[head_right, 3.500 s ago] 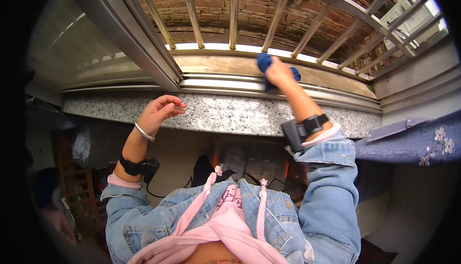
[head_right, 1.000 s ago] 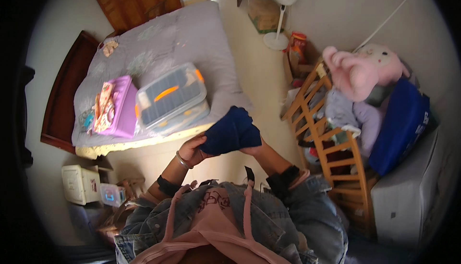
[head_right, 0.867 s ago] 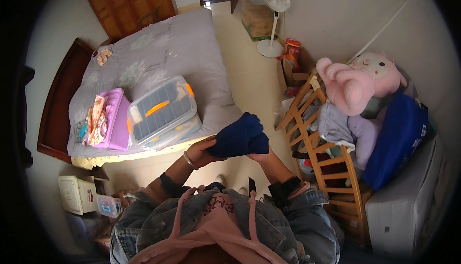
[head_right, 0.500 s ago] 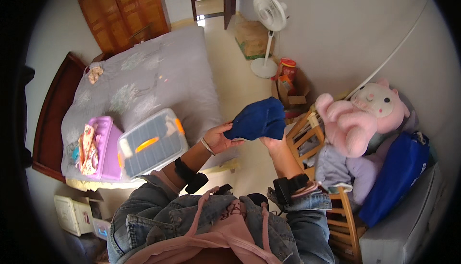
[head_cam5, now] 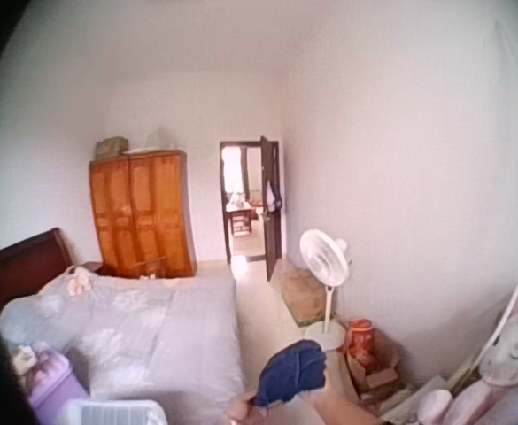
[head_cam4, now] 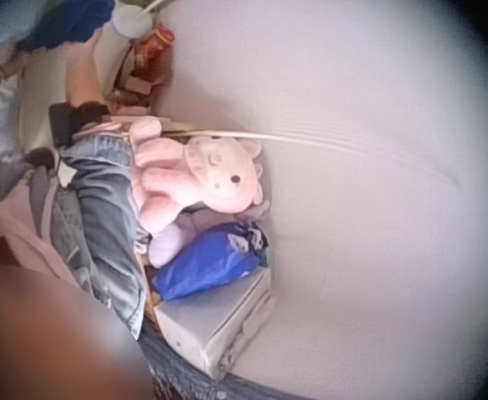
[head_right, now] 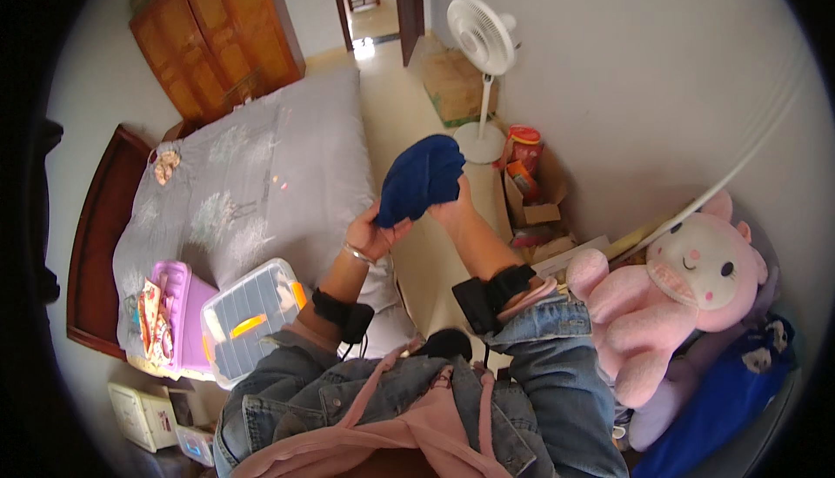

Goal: The person wipes the metal window frame and sill with a blue cloth, moving along the length of the frame and repeatedly folding the cloth. The person then walks away from the window into the room.

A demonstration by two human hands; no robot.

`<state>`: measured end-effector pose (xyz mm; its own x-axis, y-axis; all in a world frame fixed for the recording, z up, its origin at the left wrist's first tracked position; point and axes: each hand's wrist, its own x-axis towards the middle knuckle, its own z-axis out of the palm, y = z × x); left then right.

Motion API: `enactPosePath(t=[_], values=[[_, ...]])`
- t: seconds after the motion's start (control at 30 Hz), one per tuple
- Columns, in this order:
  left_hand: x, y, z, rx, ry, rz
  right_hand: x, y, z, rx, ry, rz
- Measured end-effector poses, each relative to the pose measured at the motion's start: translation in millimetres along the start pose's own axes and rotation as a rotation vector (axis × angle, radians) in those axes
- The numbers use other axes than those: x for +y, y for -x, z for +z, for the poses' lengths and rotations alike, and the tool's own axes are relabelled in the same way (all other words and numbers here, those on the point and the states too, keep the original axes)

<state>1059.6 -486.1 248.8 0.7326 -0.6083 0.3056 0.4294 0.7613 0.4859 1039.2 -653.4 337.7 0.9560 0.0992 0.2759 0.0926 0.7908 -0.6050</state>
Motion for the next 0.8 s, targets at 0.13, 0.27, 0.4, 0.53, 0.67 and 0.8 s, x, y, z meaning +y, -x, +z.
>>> enactPosePath(t=[0.13,0.27,0.4,0.53,0.67,0.8], values=[[12.2,-66.0,-8.8,-0.079,0.004,0.001,-24.1,-56.3,-39.3,-0.106,-0.073,-0.015],[24.1,-155.6,-18.8,-0.005,-0.041,-0.041,-57.9,-138.7,-92.9,-0.065,-0.108,-0.081],[66.2,-269.7,-51.0,0.063,-0.019,-0.107,-88.1,-262.9,-138.8,-0.074,0.024,-0.098],[141.1,-378.1,-95.2,0.059,-0.002,-0.163,-100.8,-396.3,-147.0,-0.183,0.077,-0.059],[239.1,-464.2,-128.3,0.117,-0.061,-0.154,-90.3,-517.9,-128.1,-0.295,-0.067,0.010],[312.9,-558.5,-158.1,0.190,-0.061,-0.131,-106.1,-646.1,-119.3,-0.484,0.640,-0.204]])
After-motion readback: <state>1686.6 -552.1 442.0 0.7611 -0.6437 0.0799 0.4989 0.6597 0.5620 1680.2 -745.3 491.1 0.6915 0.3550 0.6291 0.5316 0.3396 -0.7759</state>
